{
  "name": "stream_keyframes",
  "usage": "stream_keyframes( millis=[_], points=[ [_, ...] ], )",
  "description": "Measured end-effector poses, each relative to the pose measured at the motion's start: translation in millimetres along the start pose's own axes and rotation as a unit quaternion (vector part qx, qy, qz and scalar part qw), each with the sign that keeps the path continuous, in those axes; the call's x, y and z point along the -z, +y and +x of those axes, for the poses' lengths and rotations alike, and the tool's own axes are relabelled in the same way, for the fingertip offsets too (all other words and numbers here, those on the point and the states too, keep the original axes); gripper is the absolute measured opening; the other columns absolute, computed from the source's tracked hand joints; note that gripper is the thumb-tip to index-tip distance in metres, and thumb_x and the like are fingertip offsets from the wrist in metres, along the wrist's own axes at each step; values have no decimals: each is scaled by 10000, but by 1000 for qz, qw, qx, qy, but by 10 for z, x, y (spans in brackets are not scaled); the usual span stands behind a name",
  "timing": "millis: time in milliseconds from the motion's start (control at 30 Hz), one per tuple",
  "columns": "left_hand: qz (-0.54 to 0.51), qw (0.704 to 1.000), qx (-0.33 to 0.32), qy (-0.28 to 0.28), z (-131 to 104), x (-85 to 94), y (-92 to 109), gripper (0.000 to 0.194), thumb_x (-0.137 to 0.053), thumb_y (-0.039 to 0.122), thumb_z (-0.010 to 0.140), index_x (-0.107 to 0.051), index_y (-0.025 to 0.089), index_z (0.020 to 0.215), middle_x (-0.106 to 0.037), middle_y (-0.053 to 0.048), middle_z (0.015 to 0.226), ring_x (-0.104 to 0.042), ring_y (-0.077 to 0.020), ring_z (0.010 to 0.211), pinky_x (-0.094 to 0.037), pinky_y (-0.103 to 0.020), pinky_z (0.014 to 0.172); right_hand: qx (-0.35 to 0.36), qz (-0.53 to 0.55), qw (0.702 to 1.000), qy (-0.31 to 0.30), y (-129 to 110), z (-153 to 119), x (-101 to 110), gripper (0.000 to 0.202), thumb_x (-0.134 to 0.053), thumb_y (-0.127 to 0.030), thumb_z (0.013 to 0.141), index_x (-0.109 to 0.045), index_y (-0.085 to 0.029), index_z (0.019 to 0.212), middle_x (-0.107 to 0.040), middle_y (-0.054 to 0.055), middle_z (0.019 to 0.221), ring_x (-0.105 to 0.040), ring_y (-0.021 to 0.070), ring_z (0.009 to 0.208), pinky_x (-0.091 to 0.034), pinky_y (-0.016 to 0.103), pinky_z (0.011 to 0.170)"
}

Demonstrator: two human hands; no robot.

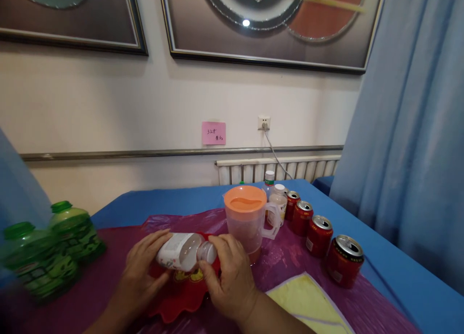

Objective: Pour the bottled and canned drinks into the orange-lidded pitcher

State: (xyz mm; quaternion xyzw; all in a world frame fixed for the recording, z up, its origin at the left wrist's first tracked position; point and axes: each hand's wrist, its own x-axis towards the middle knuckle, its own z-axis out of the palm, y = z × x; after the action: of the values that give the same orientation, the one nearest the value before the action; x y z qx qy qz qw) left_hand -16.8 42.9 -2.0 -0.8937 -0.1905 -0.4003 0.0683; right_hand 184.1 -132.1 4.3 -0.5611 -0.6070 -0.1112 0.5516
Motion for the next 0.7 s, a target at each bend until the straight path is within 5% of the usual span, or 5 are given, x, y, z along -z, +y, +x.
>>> stream_keyframes(
  millis=[200,300,500,700],
  points=[
    [23,999,16,19,48,44,20,557,-676,406,801,-579,243,1325,-667,-103,1267,-613,-319,1148,-453,-447,980,46,19,998,46,-53,8,67,423,-558,-228,926,-488,-207,1342,-597,126,1220,-579,258,1136,-499,421,960],
    [18,998,48,24,62,41,24,549,-668,524,813,-617,241,1280,-701,-100,1219,-637,-315,1103,-464,-439,955,12,42,999,26,-127,66,129,339,-599,-221,892,-522,-222,1223,-636,93,1146,-601,242,1059,-492,402,918],
    [-30,987,157,-18,67,10,28,594,-646,666,782,-660,231,1186,-756,-93,1127,-691,-312,1013,-489,-455,951,-184,14,966,-181,-298,-12,417,185,-706,-200,765,-569,-228,885,-687,2,889,-620,196,828,-440,321,753],
    [-88,959,263,-54,84,13,96,677,-700,662,703,-658,189,1186,-754,-131,1140,-689,-350,1049,-565,-471,892,-205,-113,873,-428,-23,-484,335,297,-849,-298,651,-632,-210,834,-733,39,938,-649,257,911,-427,346,827]
  ],
)
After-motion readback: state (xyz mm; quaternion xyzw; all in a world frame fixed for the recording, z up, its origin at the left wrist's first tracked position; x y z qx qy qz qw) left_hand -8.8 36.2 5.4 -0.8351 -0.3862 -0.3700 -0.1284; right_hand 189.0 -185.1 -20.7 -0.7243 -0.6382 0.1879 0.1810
